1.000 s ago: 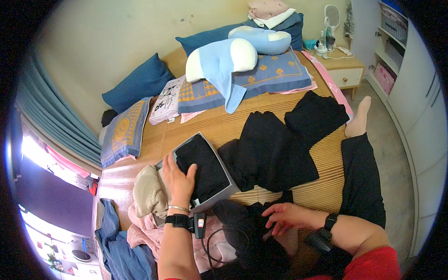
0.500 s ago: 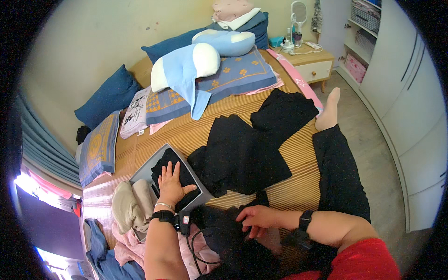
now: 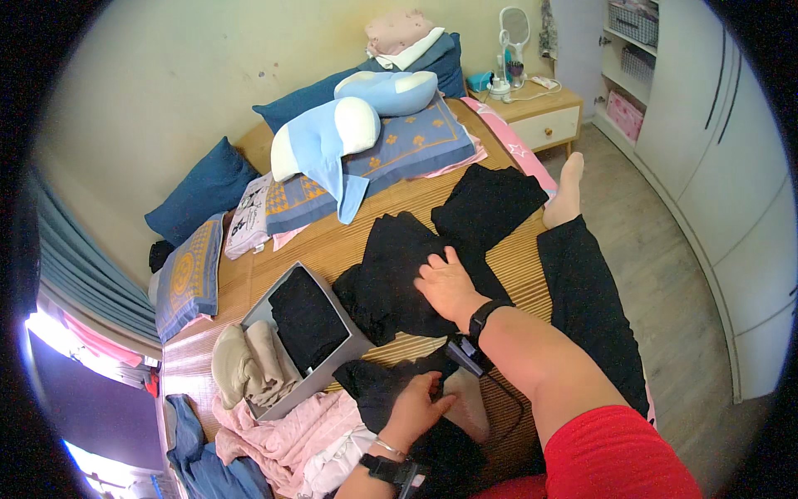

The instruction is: Fold various items of black clothing and place them into a storage box on a bed.

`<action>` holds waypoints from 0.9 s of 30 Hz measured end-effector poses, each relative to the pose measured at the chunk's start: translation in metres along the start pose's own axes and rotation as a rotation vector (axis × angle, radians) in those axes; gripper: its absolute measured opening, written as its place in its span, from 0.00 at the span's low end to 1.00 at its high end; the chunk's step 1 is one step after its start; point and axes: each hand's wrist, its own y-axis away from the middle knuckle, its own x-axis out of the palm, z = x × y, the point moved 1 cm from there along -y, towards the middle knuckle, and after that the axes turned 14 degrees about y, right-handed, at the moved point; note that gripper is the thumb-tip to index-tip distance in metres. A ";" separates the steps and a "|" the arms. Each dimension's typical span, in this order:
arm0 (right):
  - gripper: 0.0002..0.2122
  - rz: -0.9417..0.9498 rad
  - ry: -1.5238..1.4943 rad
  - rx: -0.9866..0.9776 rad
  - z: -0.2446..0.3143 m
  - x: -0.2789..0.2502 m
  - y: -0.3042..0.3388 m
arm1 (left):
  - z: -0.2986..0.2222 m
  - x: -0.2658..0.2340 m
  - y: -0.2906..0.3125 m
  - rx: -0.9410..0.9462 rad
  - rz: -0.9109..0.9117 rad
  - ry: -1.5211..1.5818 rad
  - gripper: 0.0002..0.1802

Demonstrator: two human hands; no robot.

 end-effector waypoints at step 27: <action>0.19 -0.127 -1.448 0.092 -0.117 -0.264 0.058 | 0.009 -0.017 0.023 0.017 -0.137 1.385 0.37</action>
